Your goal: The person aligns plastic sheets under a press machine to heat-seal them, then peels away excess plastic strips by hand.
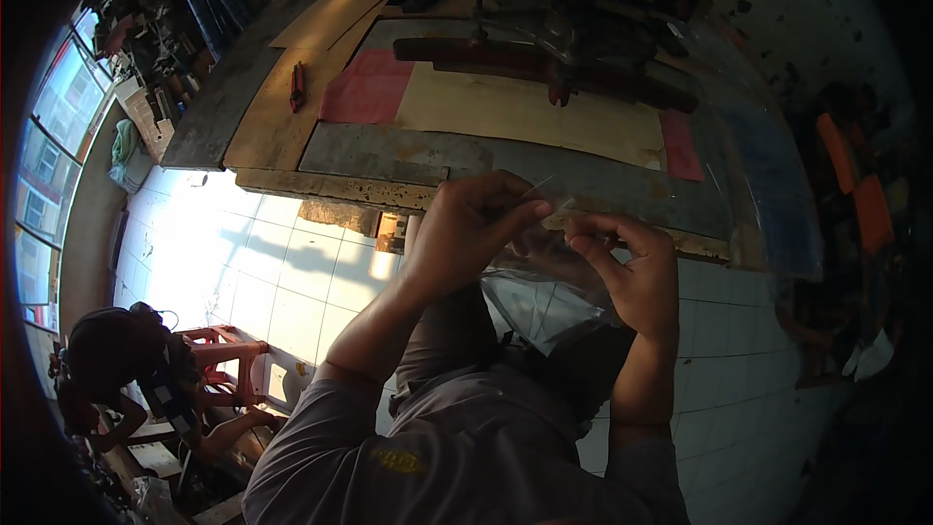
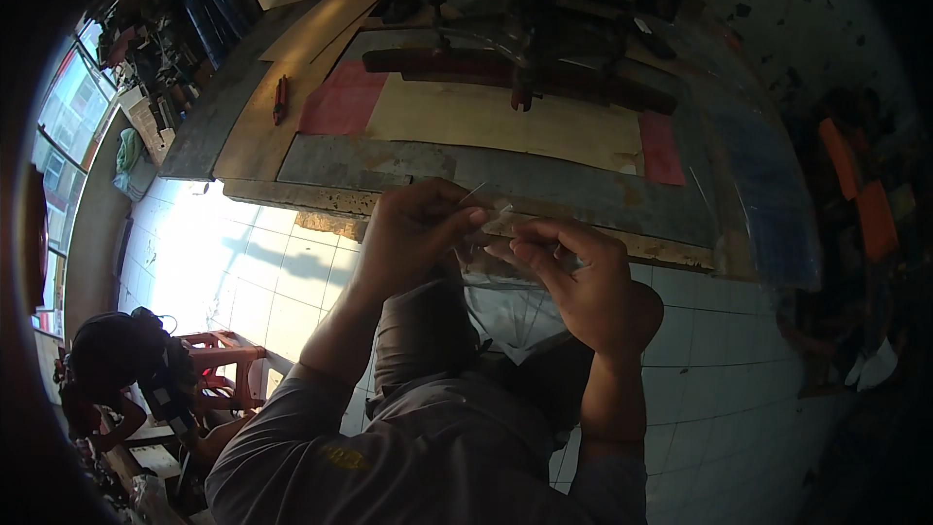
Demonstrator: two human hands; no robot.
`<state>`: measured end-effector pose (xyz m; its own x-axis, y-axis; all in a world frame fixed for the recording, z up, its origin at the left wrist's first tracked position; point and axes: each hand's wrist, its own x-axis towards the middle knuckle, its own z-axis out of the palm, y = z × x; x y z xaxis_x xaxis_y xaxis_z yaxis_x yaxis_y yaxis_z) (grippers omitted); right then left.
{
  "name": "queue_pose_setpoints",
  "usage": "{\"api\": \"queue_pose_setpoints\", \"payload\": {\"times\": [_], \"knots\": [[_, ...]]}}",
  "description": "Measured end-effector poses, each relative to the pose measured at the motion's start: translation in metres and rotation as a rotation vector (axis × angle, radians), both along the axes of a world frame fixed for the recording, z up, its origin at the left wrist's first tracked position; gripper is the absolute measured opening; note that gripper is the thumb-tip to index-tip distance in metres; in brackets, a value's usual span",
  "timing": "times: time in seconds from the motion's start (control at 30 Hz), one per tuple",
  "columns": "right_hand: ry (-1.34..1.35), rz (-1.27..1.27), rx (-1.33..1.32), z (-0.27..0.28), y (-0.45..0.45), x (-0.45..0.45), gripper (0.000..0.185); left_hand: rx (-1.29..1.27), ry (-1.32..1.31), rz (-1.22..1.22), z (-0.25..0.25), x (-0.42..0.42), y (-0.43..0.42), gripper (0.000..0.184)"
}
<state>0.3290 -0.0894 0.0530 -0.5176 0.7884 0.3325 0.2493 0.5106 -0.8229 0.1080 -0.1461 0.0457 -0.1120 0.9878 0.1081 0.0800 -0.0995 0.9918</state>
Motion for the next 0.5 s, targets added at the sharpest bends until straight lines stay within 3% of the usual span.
{"api": "queue_pose_setpoints", "payload": {"times": [0.2,0.5], "knots": [[-0.024,0.007,0.001,0.000,0.000,0.000,0.016,0.067,-0.031,-0.111,0.006,-0.003,-0.001,0.026],[-0.003,0.033,0.043,0.002,-0.002,-0.002,0.021,0.048,0.043,-0.053,0.005,-0.002,0.000,0.025]]}}
